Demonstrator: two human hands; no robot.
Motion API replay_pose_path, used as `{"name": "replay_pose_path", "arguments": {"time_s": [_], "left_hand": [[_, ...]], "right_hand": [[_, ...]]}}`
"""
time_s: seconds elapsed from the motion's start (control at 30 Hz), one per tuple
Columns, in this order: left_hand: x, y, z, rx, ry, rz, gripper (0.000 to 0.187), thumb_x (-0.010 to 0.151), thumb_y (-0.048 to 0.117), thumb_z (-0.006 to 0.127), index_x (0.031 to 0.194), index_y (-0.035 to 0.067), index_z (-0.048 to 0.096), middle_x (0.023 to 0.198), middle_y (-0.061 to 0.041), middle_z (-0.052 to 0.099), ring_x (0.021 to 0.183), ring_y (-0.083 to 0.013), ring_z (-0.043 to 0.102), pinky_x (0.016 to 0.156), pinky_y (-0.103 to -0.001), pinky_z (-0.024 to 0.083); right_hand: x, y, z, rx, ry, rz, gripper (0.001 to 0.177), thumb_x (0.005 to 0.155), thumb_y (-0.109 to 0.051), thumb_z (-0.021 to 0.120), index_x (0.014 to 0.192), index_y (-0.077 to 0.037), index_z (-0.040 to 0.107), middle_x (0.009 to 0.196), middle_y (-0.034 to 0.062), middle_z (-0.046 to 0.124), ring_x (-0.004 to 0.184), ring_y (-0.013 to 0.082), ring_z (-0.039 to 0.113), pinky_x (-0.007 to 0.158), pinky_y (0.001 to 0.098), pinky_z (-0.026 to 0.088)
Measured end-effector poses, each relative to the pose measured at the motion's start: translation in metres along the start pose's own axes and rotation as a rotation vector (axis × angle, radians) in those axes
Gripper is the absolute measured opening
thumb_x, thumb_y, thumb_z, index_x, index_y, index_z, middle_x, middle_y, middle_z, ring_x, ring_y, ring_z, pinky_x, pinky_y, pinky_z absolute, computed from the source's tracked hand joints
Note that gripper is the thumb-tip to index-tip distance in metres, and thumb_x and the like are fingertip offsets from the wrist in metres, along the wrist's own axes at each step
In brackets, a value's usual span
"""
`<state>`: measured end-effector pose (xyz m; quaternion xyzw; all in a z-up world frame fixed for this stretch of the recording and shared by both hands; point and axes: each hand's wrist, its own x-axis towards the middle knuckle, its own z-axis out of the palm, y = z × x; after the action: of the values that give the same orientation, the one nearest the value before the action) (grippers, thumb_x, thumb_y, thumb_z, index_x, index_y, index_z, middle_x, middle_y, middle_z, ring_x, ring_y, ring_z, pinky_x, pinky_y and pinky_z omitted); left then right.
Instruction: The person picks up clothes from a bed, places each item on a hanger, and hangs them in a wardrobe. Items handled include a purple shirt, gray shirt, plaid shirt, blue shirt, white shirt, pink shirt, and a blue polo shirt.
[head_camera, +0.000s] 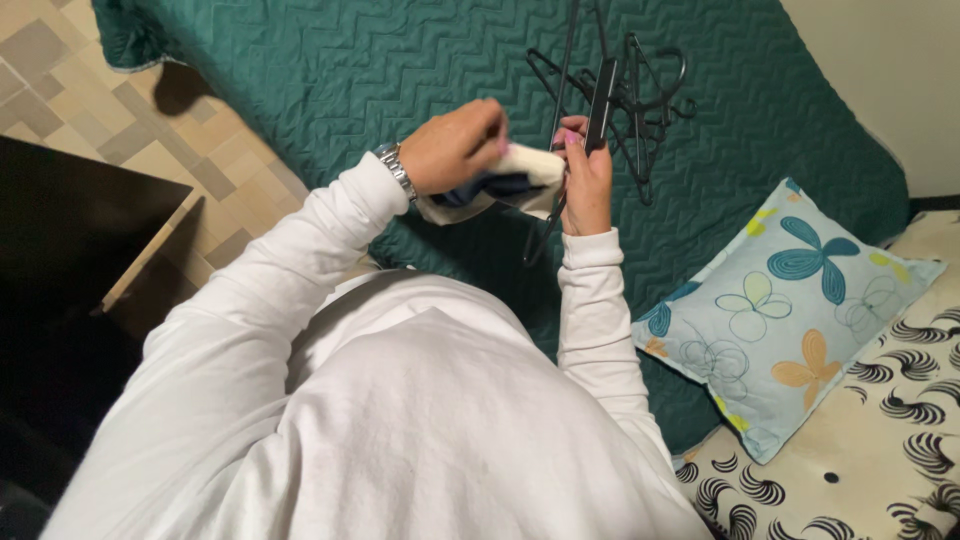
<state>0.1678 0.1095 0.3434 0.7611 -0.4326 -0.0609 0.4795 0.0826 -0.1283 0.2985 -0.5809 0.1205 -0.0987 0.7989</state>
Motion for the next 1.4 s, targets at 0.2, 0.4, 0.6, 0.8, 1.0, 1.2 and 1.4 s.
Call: {"name": "replay_pose_path", "arguments": {"time_s": [0.2,0.4,0.6,0.8,1.0,1.2,1.4], "left_hand": [[0.010,0.012,0.005,0.206,0.013,0.120,0.020,0.097,0.032,0.069,0.097,0.013,0.064,0.092,-0.009,0.065,0.084,-0.0359,0.067,0.066,-0.046,0.052],[0.034,-0.021,0.019,0.015,0.200,0.023,0.024,0.107,0.028,0.063,0.103,0.005,0.062,0.081,-0.018,0.066,0.076,-0.0426,0.064,0.063,-0.050,0.049],[0.068,-0.072,0.000,0.095,0.449,-0.068,0.024,0.102,0.027,0.070,0.095,0.005,0.069,0.080,-0.019,0.069,0.073,-0.0411,0.067,0.062,-0.047,0.051],[0.083,-0.064,-0.030,0.167,0.635,-0.068,0.018,0.096,0.026,0.072,0.094,0.009,0.077,0.083,-0.015,0.074,0.076,-0.0378,0.071,0.064,-0.044,0.056],[0.090,-0.034,-0.016,0.163,0.495,-0.047,0.019,0.095,0.027,0.069,0.089,0.010,0.076,0.080,-0.014,0.073,0.074,-0.0368,0.071,0.063,-0.045,0.055],[0.064,-0.004,0.016,0.120,0.401,-0.072,0.023,0.099,0.027,0.068,0.092,0.006,0.074,0.084,-0.016,0.073,0.078,-0.0377,0.070,0.067,-0.046,0.054],[0.043,0.039,-0.002,-0.020,0.371,0.134,0.012,0.102,0.014,0.065,0.113,0.010,0.068,0.101,-0.012,0.071,0.091,-0.0346,0.070,0.078,-0.043,0.057]], "right_hand": [[-0.013,0.005,-0.006,0.046,0.030,-0.005,0.018,0.109,-0.008,0.052,0.126,-0.003,0.055,0.105,0.0052,0.060,0.080,0.0072,0.059,0.069,0.0210,0.048],[-0.027,-0.009,-0.012,-0.096,0.084,-0.142,0.016,0.108,-0.014,0.048,0.113,-0.003,0.058,0.095,0.0031,0.061,0.080,0.0059,0.058,0.072,0.0252,0.050],[-0.086,-0.046,-0.006,-0.353,0.094,-0.082,0.029,0.114,-0.029,0.044,0.099,-0.008,0.057,0.059,-0.0052,0.041,0.049,0.0037,0.034,0.048,0.0228,0.029],[-0.145,-0.088,0.028,-0.804,-0.039,-0.107,0.037,0.112,-0.030,0.040,0.095,-0.005,0.062,0.053,-0.0027,0.048,0.048,0.0055,0.043,0.048,0.0250,0.033],[-0.108,-0.050,0.061,-0.800,-0.006,-0.170,0.032,0.110,-0.027,0.043,0.097,-0.003,0.060,0.054,-0.0002,0.050,0.046,0.0066,0.045,0.046,0.0270,0.034],[-0.057,0.020,0.053,-0.473,0.048,-0.029,0.031,0.115,-0.026,0.044,0.100,-0.003,0.058,0.064,-0.0005,0.049,0.051,0.0069,0.041,0.046,0.0262,0.032],[-0.010,0.055,0.070,0.430,0.100,0.033,0.043,0.099,-0.037,0.041,0.133,-0.015,0.054,0.105,0.0033,0.068,0.070,0.0108,0.064,0.052,0.0237,0.050]]}}
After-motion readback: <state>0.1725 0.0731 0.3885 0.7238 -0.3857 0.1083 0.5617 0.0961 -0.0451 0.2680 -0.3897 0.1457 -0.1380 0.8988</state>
